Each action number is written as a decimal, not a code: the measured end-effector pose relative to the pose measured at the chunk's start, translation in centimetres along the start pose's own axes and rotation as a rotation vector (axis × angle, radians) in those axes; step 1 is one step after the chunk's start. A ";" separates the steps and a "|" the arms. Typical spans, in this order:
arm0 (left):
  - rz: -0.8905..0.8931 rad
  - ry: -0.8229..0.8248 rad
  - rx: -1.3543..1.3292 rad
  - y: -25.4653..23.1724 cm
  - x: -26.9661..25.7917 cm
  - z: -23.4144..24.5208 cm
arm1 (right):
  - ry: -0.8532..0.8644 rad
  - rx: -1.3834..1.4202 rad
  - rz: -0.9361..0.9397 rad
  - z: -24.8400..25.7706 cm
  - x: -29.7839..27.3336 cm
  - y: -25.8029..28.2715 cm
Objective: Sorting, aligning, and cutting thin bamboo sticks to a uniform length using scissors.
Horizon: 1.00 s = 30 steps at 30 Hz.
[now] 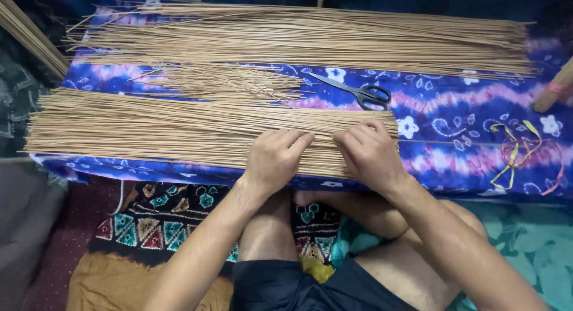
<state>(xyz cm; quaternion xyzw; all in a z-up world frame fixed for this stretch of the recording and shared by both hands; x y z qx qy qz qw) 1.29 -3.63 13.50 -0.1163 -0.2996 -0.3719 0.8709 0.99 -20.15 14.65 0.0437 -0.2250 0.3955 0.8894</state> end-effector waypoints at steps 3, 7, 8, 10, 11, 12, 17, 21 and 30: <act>0.031 0.040 0.048 1.4 -2.4 -0.2 | 0.022 -0.023 -0.084 -0.6 -3.4 -2.7; 0.044 0.064 0.092 4.3 -4.9 -0.1 | 0.038 -0.056 -0.231 0.5 -7.2 -5.4; 0.037 0.062 0.075 4.5 -5.0 0.5 | 0.035 -0.072 -0.246 0.7 -7.7 -5.7; 0.028 0.064 0.052 4.2 -4.8 0.7 | 0.036 -0.085 -0.267 0.9 -8.3 -5.6; 0.016 0.051 0.031 3.7 -4.5 0.4 | 0.028 -0.069 -0.258 0.9 -8.2 -5.0; 0.005 0.038 0.010 3.2 -4.1 0.1 | 0.019 -0.053 -0.249 0.9 -8.1 -4.5; -0.058 0.033 -0.102 -3.2 -0.4 -0.4 | 0.019 0.014 -0.144 0.0 -4.8 0.8; -0.042 0.026 -0.105 -3.4 0.0 -0.5 | 0.030 0.039 -0.167 -0.4 -4.8 0.7; 0.031 0.029 0.048 3.1 -3.0 1.3 | 0.028 -0.003 -0.361 1.1 -10.2 -7.0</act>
Point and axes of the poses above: each hand's wrist, its own x-axis towards the middle knuckle, its own z-axis out of the back of the hand, y = z × x, the point moved 7 cm from there along x, towards the middle knuckle, and after that the axes turned 15 degrees about y, right-handed, at the moved point
